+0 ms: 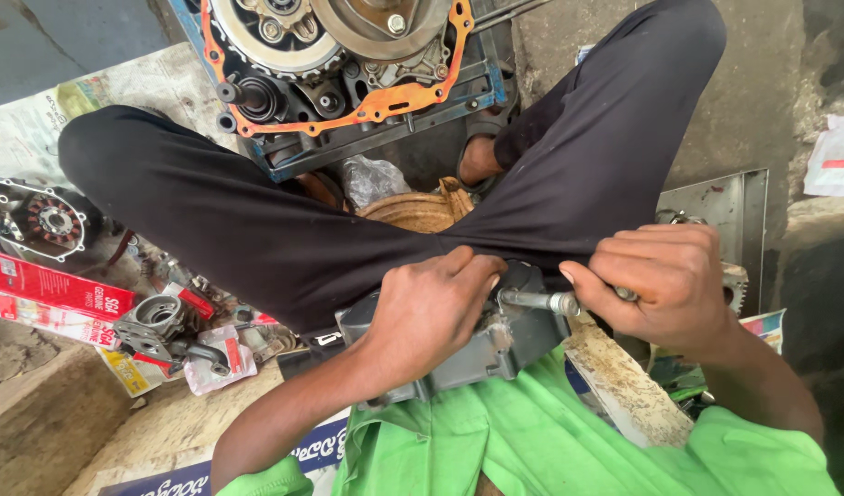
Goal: The person assembles a motorcycle engine casing. They apply sealant to the casing, insert a bolt, and use a socket wrench to tighten it. They then place the casing cover onto the engine block.
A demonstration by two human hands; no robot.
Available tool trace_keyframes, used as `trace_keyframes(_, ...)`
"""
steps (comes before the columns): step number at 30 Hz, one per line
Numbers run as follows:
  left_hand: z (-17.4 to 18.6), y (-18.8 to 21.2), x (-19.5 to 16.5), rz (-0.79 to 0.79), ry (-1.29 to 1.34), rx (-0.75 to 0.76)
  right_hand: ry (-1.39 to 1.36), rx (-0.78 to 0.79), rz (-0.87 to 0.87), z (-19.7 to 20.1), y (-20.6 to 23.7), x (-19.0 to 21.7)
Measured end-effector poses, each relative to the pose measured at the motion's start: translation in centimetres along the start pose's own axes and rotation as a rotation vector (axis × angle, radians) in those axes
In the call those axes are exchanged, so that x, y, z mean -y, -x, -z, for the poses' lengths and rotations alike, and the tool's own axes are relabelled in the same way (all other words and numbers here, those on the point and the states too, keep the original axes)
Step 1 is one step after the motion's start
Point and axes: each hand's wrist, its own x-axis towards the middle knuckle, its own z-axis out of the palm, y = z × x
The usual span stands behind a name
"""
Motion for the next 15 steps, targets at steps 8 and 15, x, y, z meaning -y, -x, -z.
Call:
trace_keyframes(8, -0.2, 0.5, 0.1, 0.021, 0.053, -0.032, 0.01, -0.018, -0.014, -2.4, -1.0, 2.1)
trace_keyframes(15, -0.4, 0.2, 0.5, 0.018, 0.088, -0.05, 0.009, -0.032, 0.06, -6.1, 0.8, -1.0)
